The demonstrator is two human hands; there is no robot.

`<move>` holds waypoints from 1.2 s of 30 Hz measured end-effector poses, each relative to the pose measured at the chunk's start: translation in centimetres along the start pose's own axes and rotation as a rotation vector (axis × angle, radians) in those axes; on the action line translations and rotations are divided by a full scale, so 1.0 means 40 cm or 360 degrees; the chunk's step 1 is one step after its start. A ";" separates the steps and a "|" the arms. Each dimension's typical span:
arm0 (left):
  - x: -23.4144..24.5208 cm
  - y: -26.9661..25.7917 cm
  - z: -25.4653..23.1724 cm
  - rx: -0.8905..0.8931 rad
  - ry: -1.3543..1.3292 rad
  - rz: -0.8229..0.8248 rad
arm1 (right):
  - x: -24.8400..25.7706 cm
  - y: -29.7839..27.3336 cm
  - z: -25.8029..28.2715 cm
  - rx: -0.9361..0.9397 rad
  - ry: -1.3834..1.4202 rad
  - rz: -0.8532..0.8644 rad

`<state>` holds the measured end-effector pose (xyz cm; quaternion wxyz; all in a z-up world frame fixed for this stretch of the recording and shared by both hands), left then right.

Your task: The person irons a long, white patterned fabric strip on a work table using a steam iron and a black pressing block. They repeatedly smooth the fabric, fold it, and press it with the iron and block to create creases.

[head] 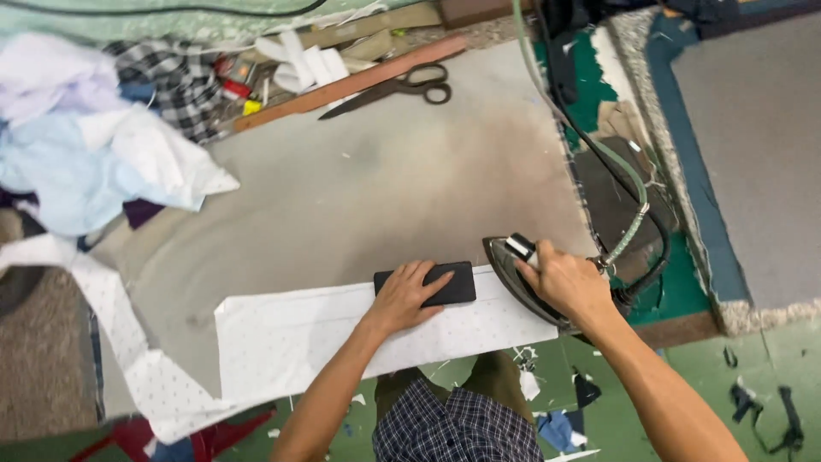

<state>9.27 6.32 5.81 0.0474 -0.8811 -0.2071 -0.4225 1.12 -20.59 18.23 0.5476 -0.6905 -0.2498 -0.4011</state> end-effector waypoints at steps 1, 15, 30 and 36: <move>0.019 -0.018 0.009 0.0069 0.0009 -0.0049 | 0.006 -0.002 0.002 0.0073 -0.0042 -0.0003; 0.228 -0.624 0.198 0.1530 0.0819 -0.1187 | -0.001 0.039 0.339 0.1069 -0.0612 -0.0054; 0.234 -0.634 0.207 0.1445 0.0580 -0.1139 | 0.068 -0.027 0.690 0.1159 -0.0425 -0.0038; 0.246 -0.581 0.199 0.1138 0.0181 -0.0582 | 0.068 -0.052 0.649 0.1039 -0.0330 -0.0101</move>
Point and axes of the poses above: each hand's wrist, its own y-axis towards the middle knuckle, its own x-axis out of the back of the hand, z = x × y, the point moved 3 cm from there along y, towards the middle knuckle, and after that the axes turned 14 degrees about -y, right-handed, at the moved point
